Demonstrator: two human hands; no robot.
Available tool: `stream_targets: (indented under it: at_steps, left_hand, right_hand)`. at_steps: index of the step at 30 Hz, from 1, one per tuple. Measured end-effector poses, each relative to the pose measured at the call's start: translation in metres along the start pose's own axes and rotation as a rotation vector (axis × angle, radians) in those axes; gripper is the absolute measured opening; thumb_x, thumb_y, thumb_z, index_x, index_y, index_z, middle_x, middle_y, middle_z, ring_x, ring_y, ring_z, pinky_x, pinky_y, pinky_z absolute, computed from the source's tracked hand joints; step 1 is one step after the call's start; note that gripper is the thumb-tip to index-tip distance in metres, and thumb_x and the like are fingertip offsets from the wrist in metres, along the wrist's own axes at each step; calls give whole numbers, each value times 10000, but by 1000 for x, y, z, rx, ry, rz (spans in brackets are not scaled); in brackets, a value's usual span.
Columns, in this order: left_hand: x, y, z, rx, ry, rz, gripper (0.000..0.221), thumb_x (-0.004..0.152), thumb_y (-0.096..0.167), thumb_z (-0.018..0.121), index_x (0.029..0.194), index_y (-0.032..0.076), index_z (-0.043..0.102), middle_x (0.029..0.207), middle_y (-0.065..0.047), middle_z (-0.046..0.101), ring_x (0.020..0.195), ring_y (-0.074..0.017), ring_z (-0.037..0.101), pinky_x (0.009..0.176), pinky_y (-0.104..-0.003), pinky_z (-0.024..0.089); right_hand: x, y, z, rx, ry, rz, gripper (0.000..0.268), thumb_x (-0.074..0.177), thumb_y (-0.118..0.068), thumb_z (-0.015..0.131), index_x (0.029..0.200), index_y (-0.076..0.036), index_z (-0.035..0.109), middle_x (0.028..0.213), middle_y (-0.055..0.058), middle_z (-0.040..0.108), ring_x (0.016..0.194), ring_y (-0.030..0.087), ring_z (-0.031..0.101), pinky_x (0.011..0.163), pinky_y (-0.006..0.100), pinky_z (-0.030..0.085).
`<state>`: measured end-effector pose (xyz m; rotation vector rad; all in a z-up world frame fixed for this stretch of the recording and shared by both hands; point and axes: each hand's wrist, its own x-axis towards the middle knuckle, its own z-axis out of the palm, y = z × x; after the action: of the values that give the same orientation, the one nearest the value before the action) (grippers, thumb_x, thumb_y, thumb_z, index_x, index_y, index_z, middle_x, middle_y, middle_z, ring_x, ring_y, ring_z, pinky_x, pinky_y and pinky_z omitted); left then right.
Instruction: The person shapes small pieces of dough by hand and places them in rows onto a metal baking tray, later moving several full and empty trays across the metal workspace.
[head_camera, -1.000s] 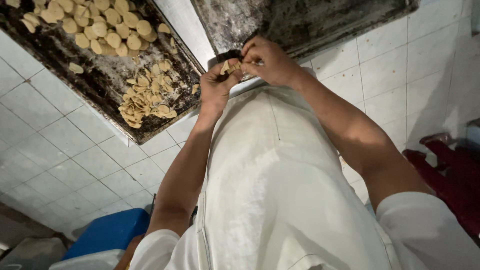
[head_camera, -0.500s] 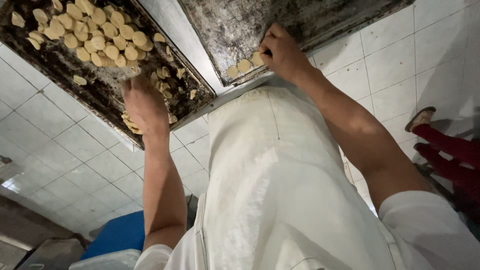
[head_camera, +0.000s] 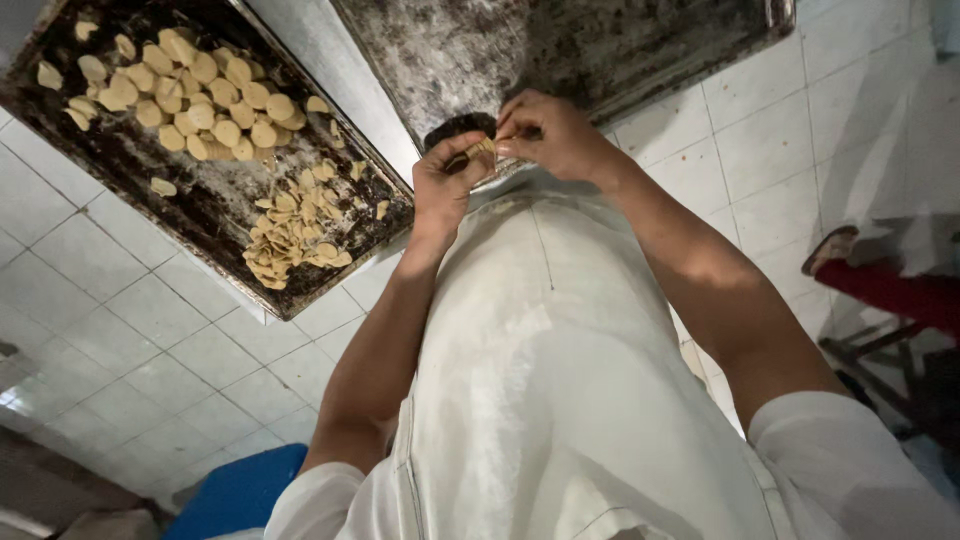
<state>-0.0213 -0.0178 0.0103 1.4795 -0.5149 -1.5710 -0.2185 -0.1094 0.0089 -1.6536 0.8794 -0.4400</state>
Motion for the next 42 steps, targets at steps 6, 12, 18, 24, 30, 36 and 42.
stream_targets:
  at_steps: [6, 12, 18, 24, 30, 36, 42]
  left_hand:
    - [4, -4, 5, -55, -39, -61, 273, 937, 15, 706, 1196, -57, 656, 1049, -127, 746, 909, -194, 765, 830, -325, 669]
    - [9, -11, 4, -53, -8, -43, 241, 962, 30, 699, 1179, -70, 665, 1023, -150, 749, 893, -194, 752, 827, -332, 651]
    - [18, -20, 16, 73, -9, 54, 307, 923, 5, 743, 1219, -66, 701, 1054, -114, 757, 890, -145, 703, 821, -271, 597]
    - [25, -26, 27, 97, -45, 38, 309, 918, 8, 756, 1214, -56, 697, 1030, -85, 754, 892, -116, 699, 823, -249, 584]
    - [31, -30, 32, 13, -70, 12, 286, 932, -12, 729, 1210, -71, 698, 1029, -110, 753, 868, -142, 709, 799, -275, 613]
    - [33, -26, 39, 119, -82, -6, 298, 924, 15, 702, 1206, -81, 677, 1017, -153, 752, 858, -185, 750, 818, -322, 665]
    - [33, -18, 41, 35, -33, -12, 224, 968, 37, 679, 1167, -64, 689, 1069, -144, 753, 937, -191, 764, 868, -325, 642]
  right_hand:
    - [-9, 16, 6, 106, -54, -36, 146, 990, -142, 741, 936, -14, 699, 1171, 95, 620, 1083, 186, 639, 938, 356, 560]
    - [-18, 43, -6, -401, 169, -36, 152, 907, -95, 775, 877, 5, 665, 1123, 125, 568, 1018, 268, 615, 854, 398, 542]
    - [-20, 43, -15, -381, 204, 3, 191, 951, -108, 789, 908, 6, 642, 1129, 117, 551, 972, 270, 626, 834, 396, 543]
    - [-22, 38, -22, -34, 109, 32, 254, 891, -183, 853, 926, -18, 663, 1046, 99, 591, 916, 228, 635, 782, 355, 532]
    - [-23, 43, -28, 13, 80, -18, 184, 924, -154, 831, 994, -22, 723, 1122, 98, 625, 991, 182, 653, 850, 314, 549]
    - [-22, 48, -21, 66, 18, -32, 113, 949, -137, 770, 947, -29, 738, 1161, 90, 622, 1005, 167, 668, 908, 312, 574]
    - [-27, 58, -37, -389, 195, 82, 181, 991, -122, 767, 897, 4, 678, 1134, 121, 599, 986, 196, 612, 810, 331, 564]
